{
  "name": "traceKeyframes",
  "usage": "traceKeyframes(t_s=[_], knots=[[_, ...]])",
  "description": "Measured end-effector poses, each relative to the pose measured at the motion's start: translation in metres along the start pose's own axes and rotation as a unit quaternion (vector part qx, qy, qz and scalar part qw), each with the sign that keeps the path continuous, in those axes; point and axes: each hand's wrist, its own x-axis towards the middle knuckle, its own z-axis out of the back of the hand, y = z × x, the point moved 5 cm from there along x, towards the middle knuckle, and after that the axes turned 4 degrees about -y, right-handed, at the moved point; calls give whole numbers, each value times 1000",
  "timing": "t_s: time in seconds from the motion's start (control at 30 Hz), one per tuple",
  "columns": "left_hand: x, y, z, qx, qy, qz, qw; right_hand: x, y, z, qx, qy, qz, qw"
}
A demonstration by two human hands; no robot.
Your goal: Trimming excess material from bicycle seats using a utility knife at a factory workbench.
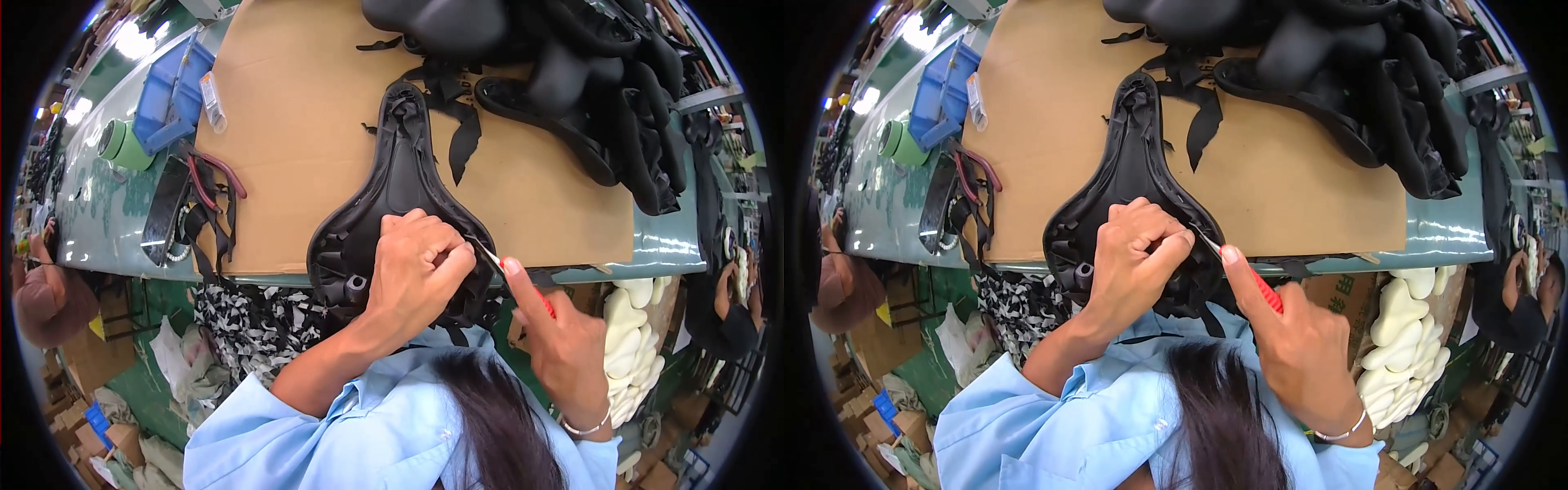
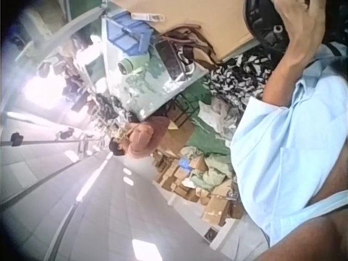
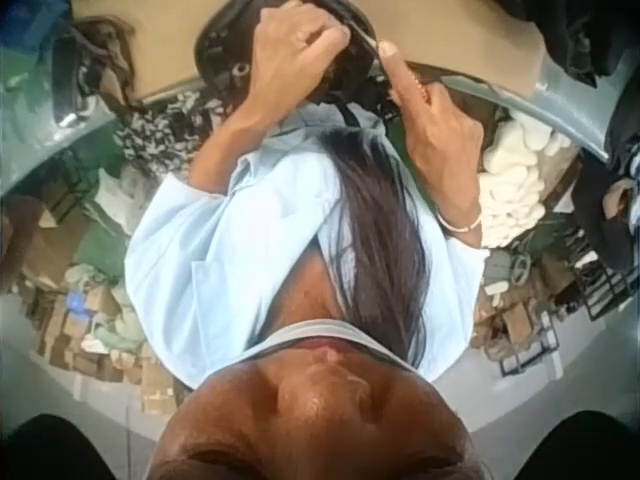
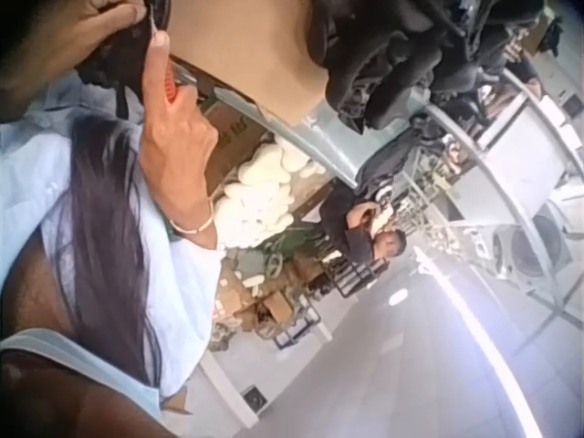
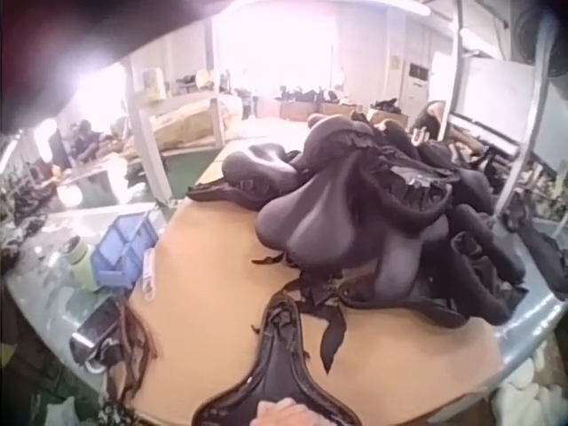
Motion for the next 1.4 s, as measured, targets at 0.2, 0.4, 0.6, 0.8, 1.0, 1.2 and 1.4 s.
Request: traceKeyframes(t_s=[0.2,0.4,0.6,0.8,1.0,1.2,1.4], knots=[[1,18,9,-364,-105,121,917,-38,15,-16,6,-14,-95,995],[30,-20,38,-191,10,91,977,28,-22,-11,-53,-110,-21,992],[97,-19,22,378,163,-125,903,111,-67,-10,186,-18,38,982],[134,4,25,152,188,-5,970,88,-65,-37,275,-49,11,960],[142,12,37,-278,81,172,942,47,-31,-41,198,-67,-82,975],[139,-30,36,-568,163,-132,796,33,-12,-72,403,-70,-242,880],[127,-40,60,-493,107,-55,862,22,-10,-42,320,-26,-173,931]])
